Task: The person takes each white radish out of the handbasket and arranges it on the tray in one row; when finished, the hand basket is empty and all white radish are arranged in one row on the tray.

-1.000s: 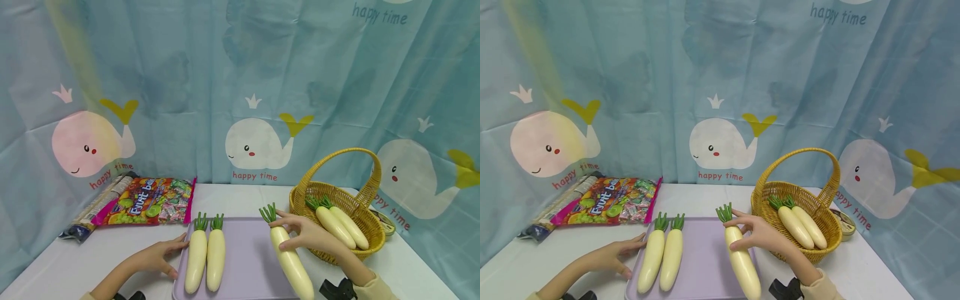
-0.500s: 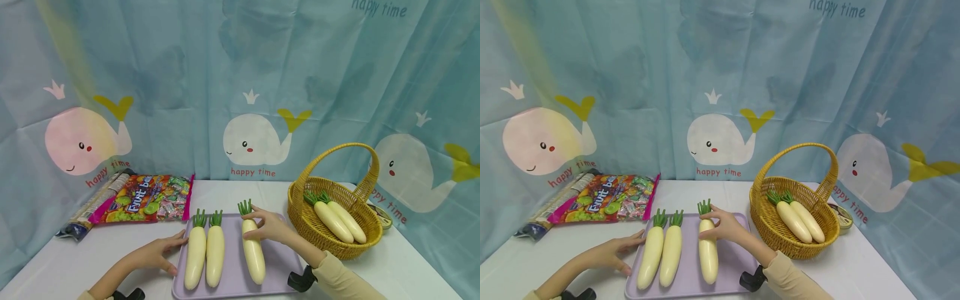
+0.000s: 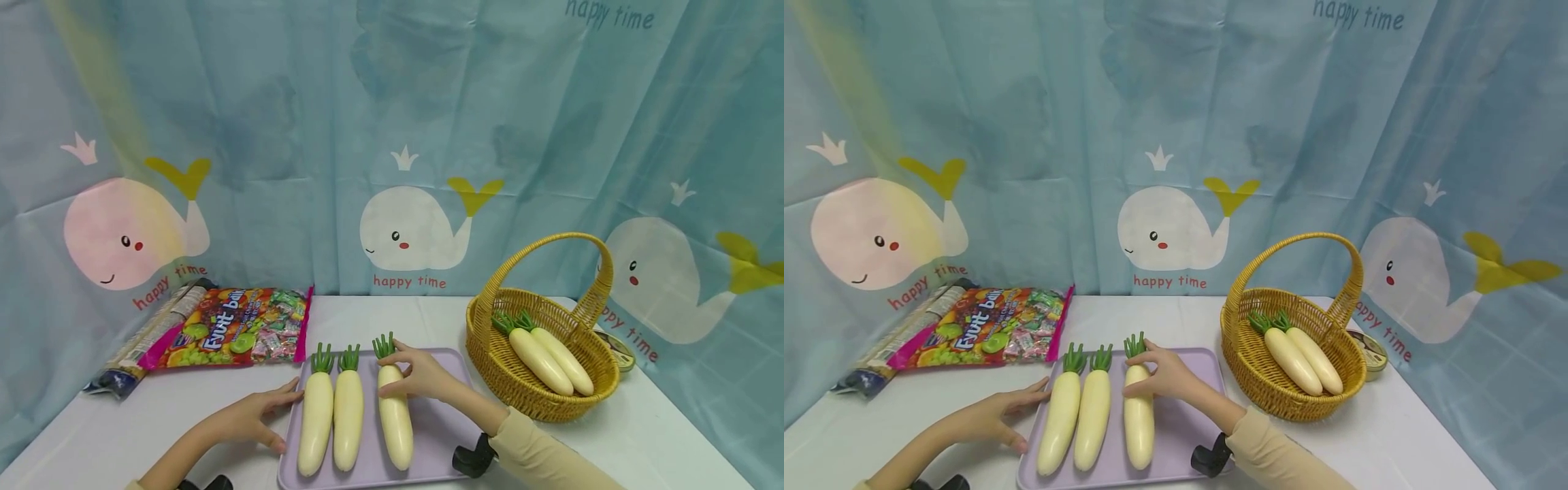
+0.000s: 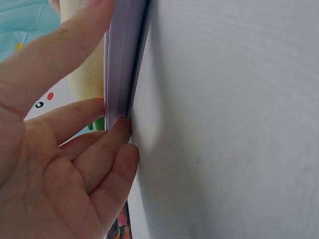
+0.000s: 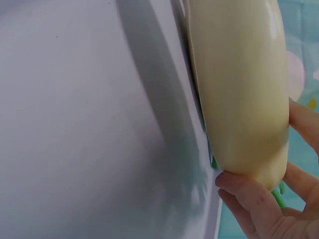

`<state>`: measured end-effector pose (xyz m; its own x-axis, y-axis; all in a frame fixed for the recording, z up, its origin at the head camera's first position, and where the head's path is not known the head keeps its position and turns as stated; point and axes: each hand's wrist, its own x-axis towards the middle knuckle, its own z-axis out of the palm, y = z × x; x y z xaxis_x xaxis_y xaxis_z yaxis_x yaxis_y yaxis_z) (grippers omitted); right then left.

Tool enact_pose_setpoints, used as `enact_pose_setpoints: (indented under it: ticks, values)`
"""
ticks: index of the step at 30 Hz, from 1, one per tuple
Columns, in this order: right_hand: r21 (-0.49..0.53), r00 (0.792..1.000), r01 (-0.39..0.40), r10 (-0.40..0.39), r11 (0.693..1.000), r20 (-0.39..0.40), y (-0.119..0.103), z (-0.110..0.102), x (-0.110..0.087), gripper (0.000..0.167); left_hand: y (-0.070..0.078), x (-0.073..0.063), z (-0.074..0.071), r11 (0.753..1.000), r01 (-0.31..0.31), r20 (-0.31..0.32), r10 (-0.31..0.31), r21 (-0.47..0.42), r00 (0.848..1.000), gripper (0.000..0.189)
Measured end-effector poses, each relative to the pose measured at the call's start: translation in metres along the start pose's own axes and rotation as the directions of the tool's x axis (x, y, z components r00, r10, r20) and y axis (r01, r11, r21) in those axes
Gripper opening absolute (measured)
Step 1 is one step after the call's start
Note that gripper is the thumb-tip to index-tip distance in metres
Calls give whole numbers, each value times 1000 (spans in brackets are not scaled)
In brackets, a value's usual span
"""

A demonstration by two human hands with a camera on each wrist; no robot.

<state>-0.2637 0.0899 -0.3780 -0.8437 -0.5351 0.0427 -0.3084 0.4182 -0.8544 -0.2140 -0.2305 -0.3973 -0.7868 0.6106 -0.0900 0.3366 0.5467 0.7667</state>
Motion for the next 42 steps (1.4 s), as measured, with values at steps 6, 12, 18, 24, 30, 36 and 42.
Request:
enact_pose_setpoints:
  ticks: [6, 12, 18, 24, 30, 36, 42]
  values:
    - [-152, 1000, 10, -12, 988, -7, 4, 6, 8, 53, 1, -2, 0, 1000, -13, -4, 13, 9, 1000, 80]
    - [-316, 998, 54, -58, 947, -3, 8, 10, 9, 51, 0, -1, 1, 1000, -2, 0, 2, 4, 1000, 80]
    - [-330, 999, 34, -34, 943, 5, 5, 12, 10, 48, -1, -2, 2, 1000, -17, 4, 17, 0, 1000, 79]
    - [-341, 1000, 13, -4, 940, 27, -3, 14, 12, 46, -1, -1, 2, 1000, -15, 10, 15, -15, 1000, 78]
    - [-328, 999, 0, 15, 945, 44, -8, 13, 14, 43, -1, -1, 2, 1000, 6, 9, -6, -23, 1000, 79]
    - [-252, 997, -6, 25, 968, 71, -14, 6, 8, 43, -3, 0, 3, 1000, 6, 10, -6, -28, 1000, 79]
    - [-173, 994, 16, 3, 985, 108, -21, -19, -7, 48, -2, -1, 2, 1000, 1, -4, -1, -12, 1000, 80]
